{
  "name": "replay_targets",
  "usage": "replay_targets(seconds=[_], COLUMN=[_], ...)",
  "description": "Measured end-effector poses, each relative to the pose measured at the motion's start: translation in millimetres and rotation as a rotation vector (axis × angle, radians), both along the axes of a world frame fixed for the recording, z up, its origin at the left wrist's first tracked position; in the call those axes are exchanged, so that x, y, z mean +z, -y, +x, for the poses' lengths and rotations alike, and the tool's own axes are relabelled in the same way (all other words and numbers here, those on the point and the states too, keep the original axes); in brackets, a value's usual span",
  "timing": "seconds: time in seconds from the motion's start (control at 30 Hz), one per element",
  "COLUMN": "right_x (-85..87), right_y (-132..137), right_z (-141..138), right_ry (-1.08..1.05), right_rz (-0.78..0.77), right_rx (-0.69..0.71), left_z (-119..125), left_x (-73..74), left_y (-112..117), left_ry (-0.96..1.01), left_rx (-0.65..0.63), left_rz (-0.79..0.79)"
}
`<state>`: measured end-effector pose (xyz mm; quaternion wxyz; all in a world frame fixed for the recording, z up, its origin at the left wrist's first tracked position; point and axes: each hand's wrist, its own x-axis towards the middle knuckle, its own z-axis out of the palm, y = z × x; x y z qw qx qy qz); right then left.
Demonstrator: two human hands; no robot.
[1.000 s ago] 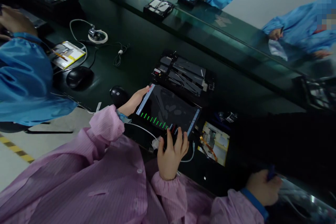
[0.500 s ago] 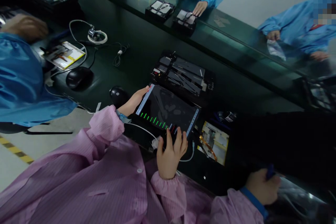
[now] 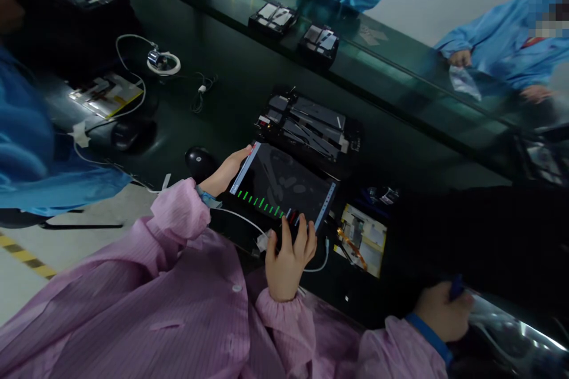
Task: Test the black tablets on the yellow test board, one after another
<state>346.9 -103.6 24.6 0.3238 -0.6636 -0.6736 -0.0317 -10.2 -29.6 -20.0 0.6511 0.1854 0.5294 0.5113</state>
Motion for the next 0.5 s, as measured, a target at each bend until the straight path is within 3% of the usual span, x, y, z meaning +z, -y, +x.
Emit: replay_targets(seconds=[0.13,0.2,0.3,0.5], right_x=[-36.7,-53.1,-62.2,-52.8], right_y=[35,48,53,48], right_z=[-108,-145,-160,-155], right_ry=[0.072,0.090,0.112,0.101], right_rz=[-0.120,-0.126,-0.121,-0.062], right_rx=[0.160,0.175,0.171,0.180], left_z=[0,0,-1,-1], left_x=[-1.8,-4.1,-6.9,-4.3], left_y=[-1,-2,-3,-1], left_ry=[-0.013,-0.013,0.003,-0.012], left_rx=[0.011,0.012,0.003,0.001], left_rz=[-0.038,-0.059,-0.061,-0.012])
